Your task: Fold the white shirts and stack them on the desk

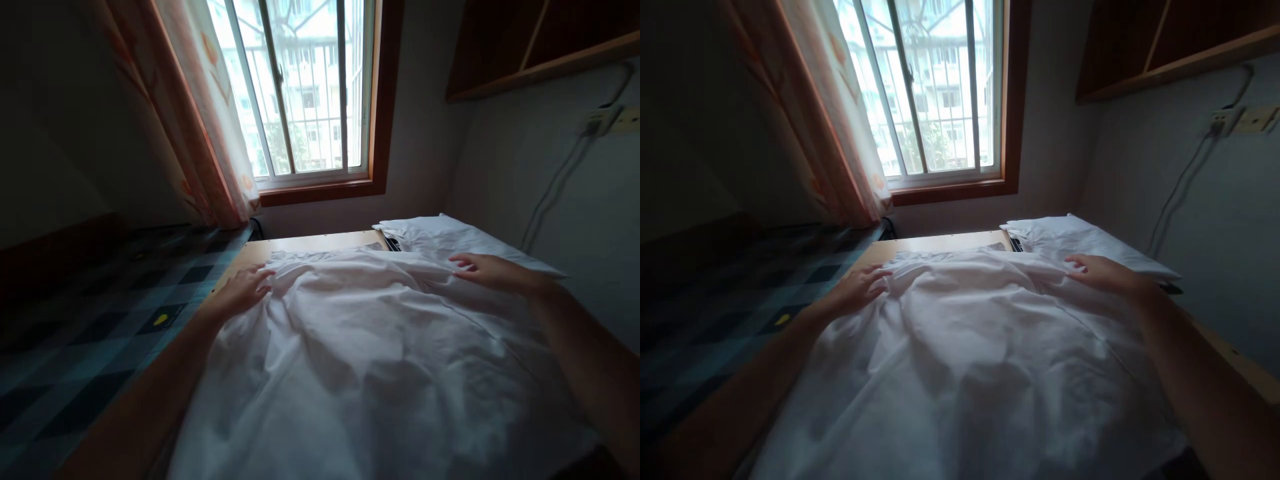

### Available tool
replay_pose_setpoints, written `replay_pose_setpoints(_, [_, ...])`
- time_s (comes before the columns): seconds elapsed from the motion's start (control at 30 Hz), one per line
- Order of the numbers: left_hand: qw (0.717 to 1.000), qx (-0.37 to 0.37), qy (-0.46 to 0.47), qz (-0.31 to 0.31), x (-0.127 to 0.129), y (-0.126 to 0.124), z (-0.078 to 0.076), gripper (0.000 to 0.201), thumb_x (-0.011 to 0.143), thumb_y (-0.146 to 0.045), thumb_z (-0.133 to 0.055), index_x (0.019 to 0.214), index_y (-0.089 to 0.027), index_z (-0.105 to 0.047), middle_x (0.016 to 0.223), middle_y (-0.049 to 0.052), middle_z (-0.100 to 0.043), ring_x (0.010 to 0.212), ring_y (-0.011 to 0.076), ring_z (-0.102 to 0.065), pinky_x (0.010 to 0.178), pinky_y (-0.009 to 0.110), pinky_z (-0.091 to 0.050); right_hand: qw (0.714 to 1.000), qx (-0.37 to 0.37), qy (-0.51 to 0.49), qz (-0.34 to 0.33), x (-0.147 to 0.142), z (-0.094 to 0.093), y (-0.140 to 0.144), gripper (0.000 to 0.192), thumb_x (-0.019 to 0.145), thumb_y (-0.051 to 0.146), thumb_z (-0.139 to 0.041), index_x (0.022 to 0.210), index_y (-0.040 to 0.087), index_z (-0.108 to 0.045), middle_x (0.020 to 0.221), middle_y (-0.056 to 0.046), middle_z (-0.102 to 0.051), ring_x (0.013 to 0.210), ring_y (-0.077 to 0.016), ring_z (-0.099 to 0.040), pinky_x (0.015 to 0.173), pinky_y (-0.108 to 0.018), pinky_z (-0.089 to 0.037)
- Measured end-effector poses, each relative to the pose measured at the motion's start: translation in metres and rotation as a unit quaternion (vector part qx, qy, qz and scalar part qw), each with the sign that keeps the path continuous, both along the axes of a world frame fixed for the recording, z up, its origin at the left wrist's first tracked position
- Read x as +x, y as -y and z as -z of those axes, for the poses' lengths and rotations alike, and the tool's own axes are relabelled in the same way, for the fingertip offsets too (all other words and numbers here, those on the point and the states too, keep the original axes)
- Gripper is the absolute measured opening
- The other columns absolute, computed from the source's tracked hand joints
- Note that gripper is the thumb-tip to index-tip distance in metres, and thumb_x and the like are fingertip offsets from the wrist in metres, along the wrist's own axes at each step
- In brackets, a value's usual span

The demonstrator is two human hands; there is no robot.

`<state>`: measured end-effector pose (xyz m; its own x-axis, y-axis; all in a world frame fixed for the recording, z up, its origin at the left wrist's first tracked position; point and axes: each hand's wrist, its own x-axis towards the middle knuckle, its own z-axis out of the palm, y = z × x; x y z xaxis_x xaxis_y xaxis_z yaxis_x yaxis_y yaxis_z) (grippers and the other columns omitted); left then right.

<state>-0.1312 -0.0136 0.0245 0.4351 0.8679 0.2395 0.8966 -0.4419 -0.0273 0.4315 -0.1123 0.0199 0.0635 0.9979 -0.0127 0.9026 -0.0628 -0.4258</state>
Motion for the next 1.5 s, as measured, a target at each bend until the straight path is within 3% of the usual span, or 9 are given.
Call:
replay_pose_setpoints(0.17, [0.986, -0.014, 0.027, 0.163, 0.069, 0.020, 0.017, 0.052, 0.097, -0.047, -0.044, 0.144, -0.025, -0.049, 0.153, 0.009, -0.045, 0.143, 0.0267, -0.037, 0.118, 0.046, -0.028, 0.990, -0.026, 0.133, 0.037, -0.022, -0.002, -0.013, 0.047, 0.081, 0.044, -0.062, 0.118, 0.015, -0.069, 0.119, -0.016, -0.069, 0.105, -0.0326, -0.065, 0.084, -0.036, -0.049])
replay_pose_setpoints(0.37, [0.973, -0.127, 0.013, 0.195, 0.126, 0.053, 0.054, 0.078, 0.086, -0.067, -0.055, 0.153, -0.031, -0.036, 0.162, 0.013, -0.026, 0.150, 0.0369, -0.020, 0.118, 0.064, -0.011, 0.977, -0.023, 0.200, 0.072, -0.044, -0.005, -0.007, 0.030, 0.089, 0.032, -0.046, 0.093, 0.016, -0.072, 0.105, -0.015, -0.071, 0.094, -0.0276, -0.066, 0.069, -0.031, -0.042])
replay_pose_setpoints(0.63, [0.947, -0.193, 0.028, 0.254, 0.142, 0.077, 0.064, 0.068, 0.089, -0.067, -0.050, 0.148, -0.033, -0.044, 0.160, 0.010, -0.031, 0.150, 0.0359, -0.019, 0.118, 0.064, -0.008, 0.988, 0.117, 0.050, -0.083, -0.114, -0.038, 0.029, 0.038, 0.097, 0.028, -0.033, 0.108, 0.015, -0.066, 0.100, -0.011, -0.073, 0.088, -0.0228, -0.067, 0.078, -0.028, -0.047])
replay_pose_setpoints(0.73, [0.940, -0.213, 0.149, 0.220, 0.141, 0.066, 0.059, 0.056, 0.095, -0.055, -0.044, 0.143, -0.027, -0.050, 0.149, 0.009, -0.051, 0.140, 0.0296, -0.043, 0.118, 0.051, -0.027, 0.979, 0.116, 0.037, -0.166, -0.157, -0.034, 0.051, 0.040, 0.100, 0.028, -0.032, 0.116, 0.015, -0.066, 0.109, -0.013, -0.072, 0.095, -0.0226, -0.068, 0.084, -0.028, -0.048])
replay_pose_setpoints(0.9, [0.917, -0.141, 0.352, 0.123, 0.153, 0.034, 0.038, 0.045, 0.097, -0.044, -0.039, 0.124, -0.016, -0.062, 0.120, 0.012, -0.069, 0.107, 0.0233, -0.065, 0.093, 0.034, -0.050, 0.952, 0.085, 0.130, -0.265, -0.215, 0.007, 0.069, 0.046, 0.094, 0.010, -0.040, 0.137, 0.013, -0.055, 0.116, -0.015, -0.070, 0.095, -0.0224, -0.069, 0.081, -0.030, -0.053])
replay_pose_setpoints(1.13, [0.957, -0.161, 0.234, 0.054, 0.207, 0.022, 0.028, 0.063, 0.087, -0.072, -0.041, 0.063, -0.018, -0.063, 0.059, 0.004, -0.061, 0.060, 0.0192, -0.057, 0.056, 0.029, -0.037, 0.926, 0.071, 0.213, -0.304, -0.248, 0.034, 0.073, 0.037, 0.085, 0.002, -0.045, 0.114, 0.009, -0.067, 0.106, -0.016, -0.071, 0.082, -0.0248, -0.068, 0.071, -0.034, -0.055])
replay_pose_setpoints(1.27, [0.957, -0.152, 0.246, 0.032, 0.226, 0.024, 0.025, 0.066, 0.083, -0.078, -0.043, 0.053, -0.019, -0.054, 0.051, 0.003, -0.053, 0.051, 0.0171, -0.051, 0.049, 0.029, -0.029, 0.927, 0.069, 0.215, -0.300, -0.250, 0.035, 0.075, 0.039, 0.085, 0.001, -0.045, 0.116, 0.009, -0.067, 0.109, -0.016, -0.070, 0.081, -0.0248, -0.068, 0.070, -0.034, -0.054])
replay_pose_setpoints(1.4, [0.967, -0.118, 0.226, 0.021, 0.230, 0.026, 0.020, 0.046, 0.081, -0.057, -0.062, 0.056, -0.018, -0.057, 0.054, 0.003, -0.055, 0.055, 0.0170, -0.053, 0.050, 0.028, -0.026, 0.925, 0.098, 0.219, -0.295, -0.247, 0.041, 0.081, 0.045, 0.086, 0.003, -0.045, 0.128, 0.009, -0.061, 0.109, -0.017, -0.070, 0.082, -0.0241, -0.068, 0.071, -0.034, -0.055])
replay_pose_setpoints(1.5, [0.966, -0.093, 0.239, 0.033, 0.227, 0.022, 0.021, 0.031, 0.085, -0.032, -0.058, 0.057, -0.018, -0.057, 0.054, 0.001, -0.054, 0.057, 0.0148, -0.052, 0.052, 0.027, -0.026, 0.932, 0.108, 0.204, -0.279, -0.240, 0.035, 0.094, 0.053, 0.088, 0.004, -0.042, 0.141, 0.010, -0.051, 0.107, -0.015, -0.071, 0.084, -0.0248, -0.068, 0.072, -0.036, -0.056])
